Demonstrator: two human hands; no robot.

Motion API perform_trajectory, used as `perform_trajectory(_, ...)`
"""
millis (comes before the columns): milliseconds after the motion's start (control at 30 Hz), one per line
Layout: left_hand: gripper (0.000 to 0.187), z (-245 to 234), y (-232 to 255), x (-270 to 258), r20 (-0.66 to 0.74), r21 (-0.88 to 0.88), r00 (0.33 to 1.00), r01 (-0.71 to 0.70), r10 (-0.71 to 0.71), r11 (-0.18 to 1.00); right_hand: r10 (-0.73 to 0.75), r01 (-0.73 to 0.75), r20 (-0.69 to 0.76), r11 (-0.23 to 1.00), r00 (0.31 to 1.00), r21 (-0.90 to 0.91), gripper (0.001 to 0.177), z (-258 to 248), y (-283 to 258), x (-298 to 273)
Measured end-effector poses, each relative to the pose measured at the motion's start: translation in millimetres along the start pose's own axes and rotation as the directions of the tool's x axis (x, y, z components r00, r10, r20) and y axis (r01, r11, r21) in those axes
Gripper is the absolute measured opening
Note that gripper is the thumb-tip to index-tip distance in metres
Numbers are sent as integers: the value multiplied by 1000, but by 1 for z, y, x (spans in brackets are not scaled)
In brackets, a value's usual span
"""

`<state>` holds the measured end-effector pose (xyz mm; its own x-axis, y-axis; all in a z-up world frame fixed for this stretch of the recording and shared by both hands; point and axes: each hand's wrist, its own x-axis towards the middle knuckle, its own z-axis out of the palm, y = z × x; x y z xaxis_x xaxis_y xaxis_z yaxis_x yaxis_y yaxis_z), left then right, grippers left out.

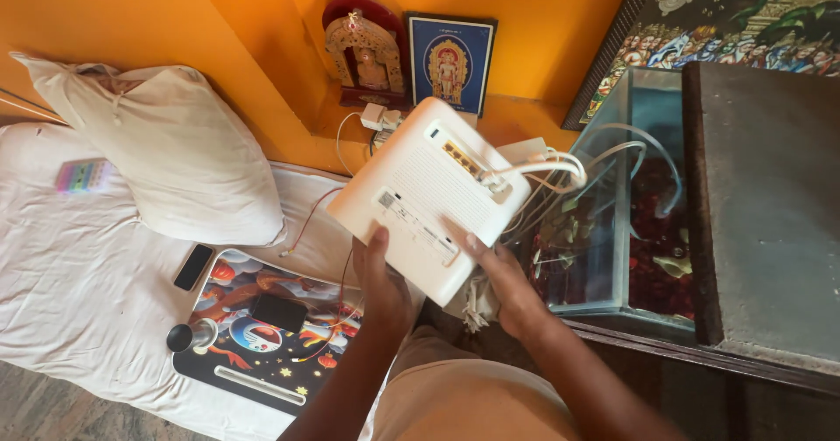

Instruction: The person wipes a white router with a cloth, cleaning its top, sides, and back ports. They then wipe the surface of a nearby shelf and place the router on it.

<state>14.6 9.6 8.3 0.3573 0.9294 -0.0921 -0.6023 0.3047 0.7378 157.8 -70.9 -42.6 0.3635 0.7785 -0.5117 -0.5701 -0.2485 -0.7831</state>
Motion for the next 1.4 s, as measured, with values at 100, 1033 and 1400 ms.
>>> perform_trajectory(100,54,-19,-7,-7,160,120,987,-26,7,992,-36,36,34,999,999,10,87,6,-18,-7)
perform_trajectory(1033,55,-68,54,100,160,356,904,322,-397,877,-875,277,-39,195,482,-941,36,55,-46,-36)
perform_trajectory(1400,35,-44,16,92,-8,149,979,202,-203,968,-559,597,678,-359,478,-717,59,118,-39,-44)
